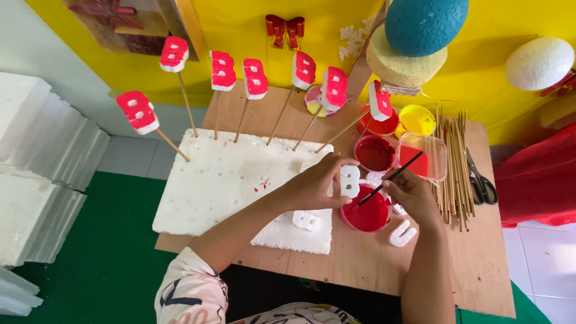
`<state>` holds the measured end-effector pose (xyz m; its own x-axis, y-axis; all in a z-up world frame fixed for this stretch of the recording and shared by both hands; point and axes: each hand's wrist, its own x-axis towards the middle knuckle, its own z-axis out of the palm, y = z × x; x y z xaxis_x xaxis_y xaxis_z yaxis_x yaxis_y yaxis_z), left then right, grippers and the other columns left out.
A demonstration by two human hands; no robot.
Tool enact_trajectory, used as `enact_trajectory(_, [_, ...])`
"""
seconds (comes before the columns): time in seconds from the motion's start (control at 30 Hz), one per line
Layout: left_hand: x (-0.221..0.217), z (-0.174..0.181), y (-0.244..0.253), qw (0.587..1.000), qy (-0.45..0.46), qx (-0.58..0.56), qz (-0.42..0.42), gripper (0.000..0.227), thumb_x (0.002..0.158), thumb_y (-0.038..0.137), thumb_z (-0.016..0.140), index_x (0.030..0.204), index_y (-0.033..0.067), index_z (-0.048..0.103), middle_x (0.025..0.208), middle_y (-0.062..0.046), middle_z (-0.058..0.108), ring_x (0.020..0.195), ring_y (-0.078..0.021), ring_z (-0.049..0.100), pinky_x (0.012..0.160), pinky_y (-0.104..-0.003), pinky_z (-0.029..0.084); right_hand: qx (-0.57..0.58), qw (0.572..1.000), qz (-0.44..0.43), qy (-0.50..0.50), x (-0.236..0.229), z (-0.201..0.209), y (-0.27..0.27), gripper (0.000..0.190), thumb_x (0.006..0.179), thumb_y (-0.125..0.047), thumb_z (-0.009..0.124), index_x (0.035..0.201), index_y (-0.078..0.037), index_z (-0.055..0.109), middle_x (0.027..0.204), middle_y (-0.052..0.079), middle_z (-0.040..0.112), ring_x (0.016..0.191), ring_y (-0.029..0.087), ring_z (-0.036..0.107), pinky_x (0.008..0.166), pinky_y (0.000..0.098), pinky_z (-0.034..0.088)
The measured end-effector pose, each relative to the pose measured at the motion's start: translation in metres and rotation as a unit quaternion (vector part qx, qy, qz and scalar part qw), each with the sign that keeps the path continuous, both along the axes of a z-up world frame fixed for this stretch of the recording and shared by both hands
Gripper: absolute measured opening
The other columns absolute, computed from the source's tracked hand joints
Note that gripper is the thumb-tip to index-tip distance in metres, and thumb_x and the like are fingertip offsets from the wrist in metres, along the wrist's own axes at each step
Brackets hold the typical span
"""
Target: Painting foam letters with red paint and putting foam scraps into a plastic bag.
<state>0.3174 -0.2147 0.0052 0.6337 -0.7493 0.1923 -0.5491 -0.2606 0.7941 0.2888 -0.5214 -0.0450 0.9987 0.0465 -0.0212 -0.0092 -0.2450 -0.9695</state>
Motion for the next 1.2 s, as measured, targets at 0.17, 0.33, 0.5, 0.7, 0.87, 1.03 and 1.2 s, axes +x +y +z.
enact_trajectory(0.17, [0.004, -0.026, -0.002, 0.99, 0.104, -0.085, 0.037, 0.083, 0.086, 0.04, 0.079, 0.151, 0.0121, 0.036, 0.126, -0.015, 0.051, 0.097, -0.0213, 0.065, 0.082, -0.034, 0.06, -0.021, 0.999, 0.021, -0.03, 0.002, -0.011, 0.005, 0.013, 0.1, -0.008, 0.067, 0.105, 0.003, 0.071, 0.064, 0.016, 0.063, 0.047, 0.021, 0.065, 0.042, 0.0254, 0.046])
enact_trajectory(0.33, [0.006, -0.022, 0.005, 0.994, 0.066, -0.085, 0.027, 0.08, 0.089, 0.039, 0.077, 0.152, 0.0106, 0.037, 0.123, -0.016, 0.052, 0.091, -0.0208, 0.065, 0.079, -0.032, 0.059, -0.01, 0.997, -0.007, -0.081, -0.003, -0.005, 0.011, 0.014, 0.103, -0.01, 0.064, 0.101, 0.002, 0.069, 0.059, 0.014, 0.062, 0.046, 0.021, 0.063, 0.047, 0.0269, 0.046])
enact_trajectory(0.5, [0.01, -0.024, -0.005, 0.997, 0.041, -0.058, 0.013, 0.077, 0.09, 0.037, 0.077, 0.15, 0.0087, 0.04, 0.123, -0.019, 0.055, 0.097, -0.0241, 0.067, 0.083, -0.035, 0.061, 0.018, 0.989, -0.056, -0.135, -0.006, -0.005, 0.009, 0.02, 0.11, -0.014, 0.055, 0.1, 0.0, 0.065, 0.059, 0.012, 0.059, 0.048, 0.02, 0.061, 0.051, 0.0255, 0.043])
enact_trajectory(0.7, [0.017, -0.02, -0.02, 0.996, 0.04, -0.076, 0.002, 0.078, 0.088, 0.037, 0.079, 0.15, 0.008, 0.041, 0.128, -0.022, 0.057, 0.105, -0.0298, 0.067, 0.085, -0.039, 0.062, 0.014, 0.97, -0.087, -0.228, -0.008, -0.013, 0.004, 0.024, 0.111, -0.012, 0.051, 0.095, 0.001, 0.064, 0.058, 0.012, 0.058, 0.049, 0.02, 0.061, 0.054, 0.026, 0.045])
enact_trajectory(0.87, [0.026, -0.043, -0.025, 0.989, 0.09, -0.117, 0.017, 0.082, 0.088, 0.043, 0.08, 0.153, 0.0135, 0.039, 0.123, -0.016, 0.06, 0.097, -0.0231, 0.068, 0.081, -0.036, 0.061, -0.024, 0.951, -0.119, -0.284, -0.012, -0.016, 0.003, 0.021, 0.109, -0.009, 0.056, 0.092, 0.002, 0.065, 0.053, 0.011, 0.058, 0.044, 0.02, 0.06, 0.048, 0.0277, 0.048])
enact_trajectory(1.03, [0.022, -0.056, -0.026, 0.976, 0.159, -0.146, 0.026, 0.084, 0.088, 0.044, 0.08, 0.154, 0.0151, 0.038, 0.121, -0.016, 0.062, 0.087, -0.0195, 0.066, 0.08, -0.034, 0.059, -0.028, 0.951, -0.123, -0.284, -0.014, -0.021, 0.011, 0.019, 0.108, -0.008, 0.059, 0.092, 0.002, 0.064, 0.052, 0.011, 0.059, 0.043, 0.021, 0.061, 0.048, 0.0289, 0.05])
enact_trajectory(1.2, [0.018, -0.039, -0.015, 0.969, 0.186, -0.162, 0.024, 0.084, 0.089, 0.043, 0.079, 0.155, 0.0154, 0.036, 0.116, -0.013, 0.064, 0.085, -0.0143, 0.065, 0.079, -0.031, 0.057, -0.05, 0.945, -0.117, -0.3, -0.015, -0.024, 0.013, 0.018, 0.108, -0.009, 0.059, 0.094, 0.001, 0.064, 0.055, 0.011, 0.062, 0.046, 0.021, 0.064, 0.05, 0.0289, 0.052])
